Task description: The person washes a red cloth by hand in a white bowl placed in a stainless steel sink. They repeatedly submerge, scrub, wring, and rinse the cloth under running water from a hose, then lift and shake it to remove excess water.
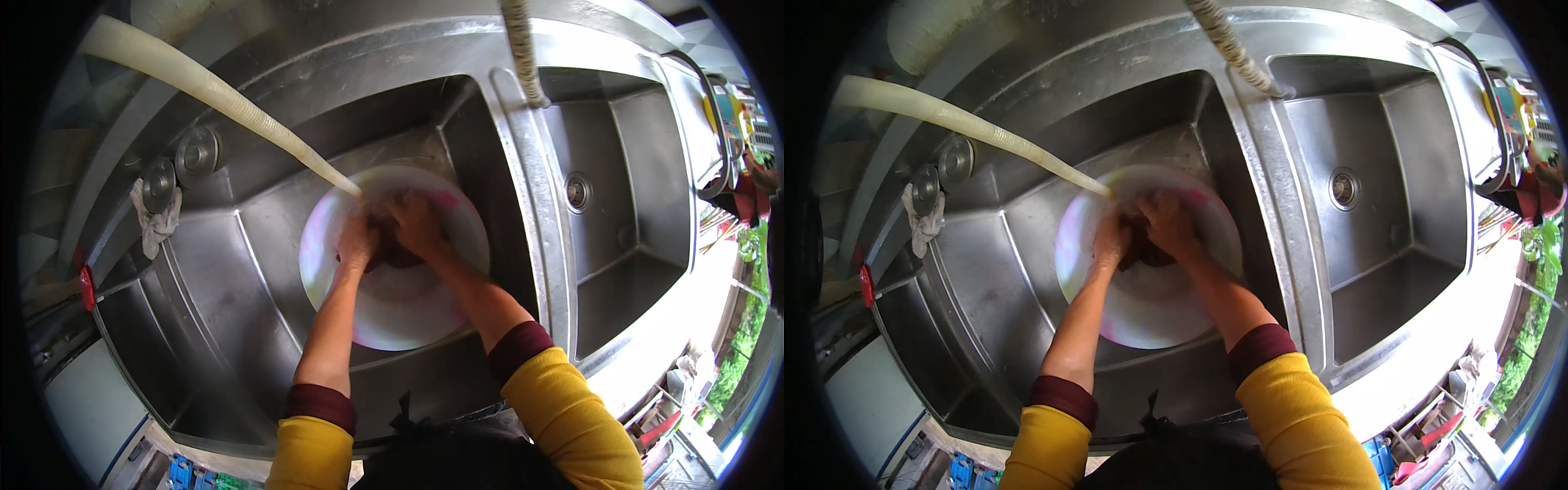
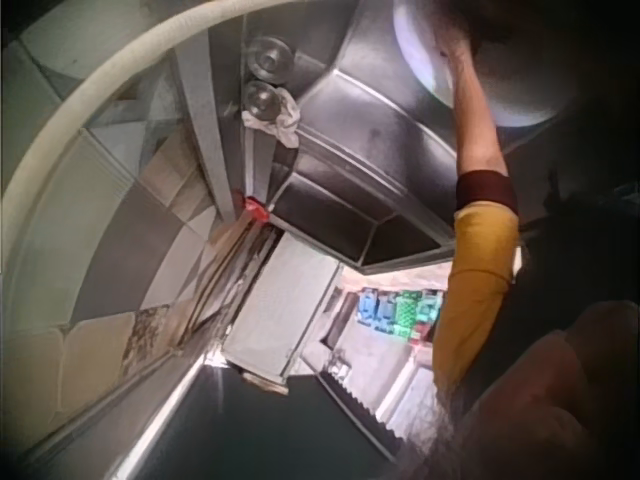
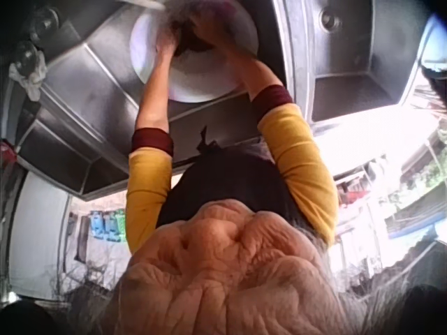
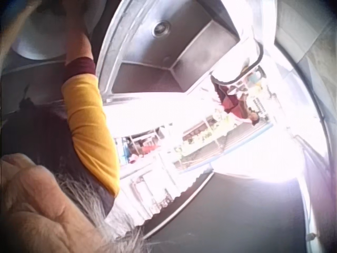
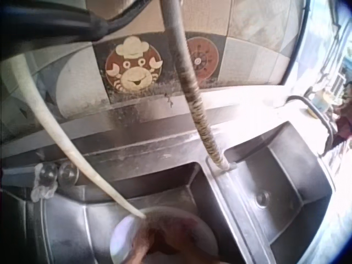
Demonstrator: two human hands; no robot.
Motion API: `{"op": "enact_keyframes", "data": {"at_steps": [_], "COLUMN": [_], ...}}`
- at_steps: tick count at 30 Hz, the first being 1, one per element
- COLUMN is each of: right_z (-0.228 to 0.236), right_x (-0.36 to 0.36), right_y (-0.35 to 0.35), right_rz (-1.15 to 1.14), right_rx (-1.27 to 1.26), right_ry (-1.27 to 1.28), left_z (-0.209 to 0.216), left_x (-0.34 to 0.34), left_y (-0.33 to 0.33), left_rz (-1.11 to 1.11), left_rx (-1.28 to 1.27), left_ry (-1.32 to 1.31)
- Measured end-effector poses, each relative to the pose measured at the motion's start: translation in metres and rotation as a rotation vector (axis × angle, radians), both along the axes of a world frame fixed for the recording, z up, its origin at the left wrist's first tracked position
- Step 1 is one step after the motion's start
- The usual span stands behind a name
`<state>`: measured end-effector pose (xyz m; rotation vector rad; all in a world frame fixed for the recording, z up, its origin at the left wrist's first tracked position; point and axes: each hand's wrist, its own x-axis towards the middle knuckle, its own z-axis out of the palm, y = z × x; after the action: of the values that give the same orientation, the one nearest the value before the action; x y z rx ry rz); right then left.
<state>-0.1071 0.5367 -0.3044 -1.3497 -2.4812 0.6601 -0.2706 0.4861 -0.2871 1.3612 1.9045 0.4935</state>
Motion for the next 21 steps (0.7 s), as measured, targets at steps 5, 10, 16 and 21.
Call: {"op": "enact_keyframes", "data": {"at_steps": [5, 10, 16, 21], "right_z": [0.042, 0.05, 0.042, 0.121], "right_x": [0.023, 0.025, 0.027, 0.011], "right_y": [0.016, -0.044, -0.042, -0.071], "right_rz": [-0.146, -0.178, -0.455, -0.12], "right_rx": [-0.276, 0.143, -0.334, -1.077], "right_ry": [0.444, -0.037, 0.122, 0.938], "left_z": [0.037, 0.055, 0.078, 0.089], "left_x": [-0.004, 0.019, 0.046, 0.049], "left_y": [-0.038, -0.104, -0.136, -0.114], "left_rz": [0.7, 0.655, 0.911, 0.873], "left_rx": [-0.129, 0.034, -0.515, -0.328], "left_ry": [-0.744, -0.41, -0.939, -1.627]}}
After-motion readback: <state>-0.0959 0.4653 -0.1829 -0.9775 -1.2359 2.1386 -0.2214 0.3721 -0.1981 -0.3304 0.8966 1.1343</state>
